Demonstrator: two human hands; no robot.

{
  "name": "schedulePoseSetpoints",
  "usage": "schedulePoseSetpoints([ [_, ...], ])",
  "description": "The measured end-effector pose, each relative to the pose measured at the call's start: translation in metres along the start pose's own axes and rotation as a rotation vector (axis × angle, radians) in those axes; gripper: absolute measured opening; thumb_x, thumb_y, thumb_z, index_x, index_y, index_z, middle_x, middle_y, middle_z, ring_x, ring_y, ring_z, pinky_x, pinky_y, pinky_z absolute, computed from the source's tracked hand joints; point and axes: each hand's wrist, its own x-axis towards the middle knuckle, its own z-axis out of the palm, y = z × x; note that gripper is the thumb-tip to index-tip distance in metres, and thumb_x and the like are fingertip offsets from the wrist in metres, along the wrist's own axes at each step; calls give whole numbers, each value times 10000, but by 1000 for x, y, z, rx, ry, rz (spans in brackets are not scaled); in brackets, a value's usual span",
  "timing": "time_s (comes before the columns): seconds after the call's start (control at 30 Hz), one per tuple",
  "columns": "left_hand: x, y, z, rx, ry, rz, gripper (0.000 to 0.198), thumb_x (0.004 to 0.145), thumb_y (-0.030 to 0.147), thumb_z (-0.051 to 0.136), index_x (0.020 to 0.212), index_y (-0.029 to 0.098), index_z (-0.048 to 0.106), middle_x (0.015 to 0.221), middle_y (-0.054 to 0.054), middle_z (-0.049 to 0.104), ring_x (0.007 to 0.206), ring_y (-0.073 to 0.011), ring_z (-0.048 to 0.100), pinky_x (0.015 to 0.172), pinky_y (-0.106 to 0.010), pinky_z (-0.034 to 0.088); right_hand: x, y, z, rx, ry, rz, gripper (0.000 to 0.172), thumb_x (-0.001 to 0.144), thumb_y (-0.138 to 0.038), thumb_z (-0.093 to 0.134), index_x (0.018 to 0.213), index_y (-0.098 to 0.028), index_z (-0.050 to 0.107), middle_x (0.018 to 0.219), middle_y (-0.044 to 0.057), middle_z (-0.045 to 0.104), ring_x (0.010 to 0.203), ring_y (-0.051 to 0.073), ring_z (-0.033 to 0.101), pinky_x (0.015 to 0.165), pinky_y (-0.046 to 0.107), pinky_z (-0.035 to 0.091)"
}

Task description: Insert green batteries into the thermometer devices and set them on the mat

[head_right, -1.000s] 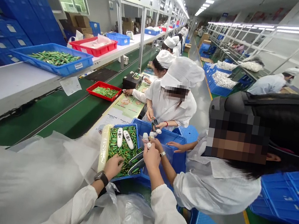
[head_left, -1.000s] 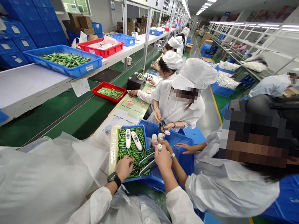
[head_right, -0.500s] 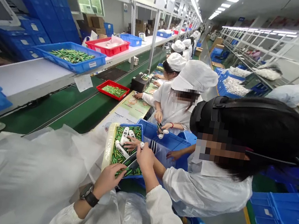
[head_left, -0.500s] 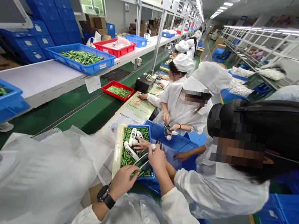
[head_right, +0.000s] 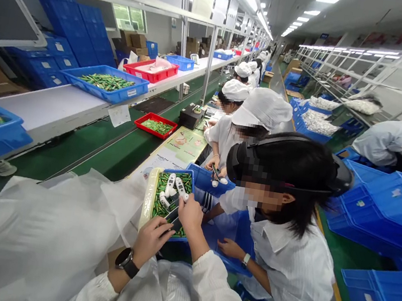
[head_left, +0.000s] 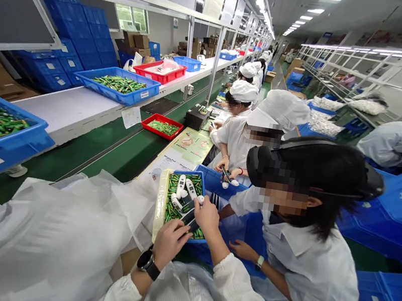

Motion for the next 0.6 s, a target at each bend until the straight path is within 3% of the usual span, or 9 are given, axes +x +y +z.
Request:
schedulePoseSetpoints([
  [0.2, -11, -7, 9, 11, -18, 3, 317, 977, 313, 499, 1229, 310, 690, 1039, -100, 690, 990, -247, 609, 909, -447, 483, 1, 0, 0, 50, -27, 16, 427, 997, -538, 370, 1125, -181, 565, 952, 158, 730, 908, 291, 709, 745, 320, 466],
  [0.43, -29, -28, 18, -283, 119, -108, 314, 962, 305, 532, 1230, 306, 695, 1161, -83, 680, 1041, -196, 661, 925, -344, 565, 4, -3, 10, 130, -54, -11, 406, 994, -521, 404, 1086, -176, 597, 958, 150, 737, 925, 272, 703, 745, 281, 433],
  [0.6, -27, -25, 13, -363, 146, -165, 343, 968, 252, 509, 1266, 305, 671, 1218, -63, 694, 1115, -196, 661, 978, -353, 554, 10, -7, 16, 159, -24, -23, 414, 992, -520, 418, 1121, -172, 603, 961, 144, 738, 906, 266, 700, 744, 277, 424],
])
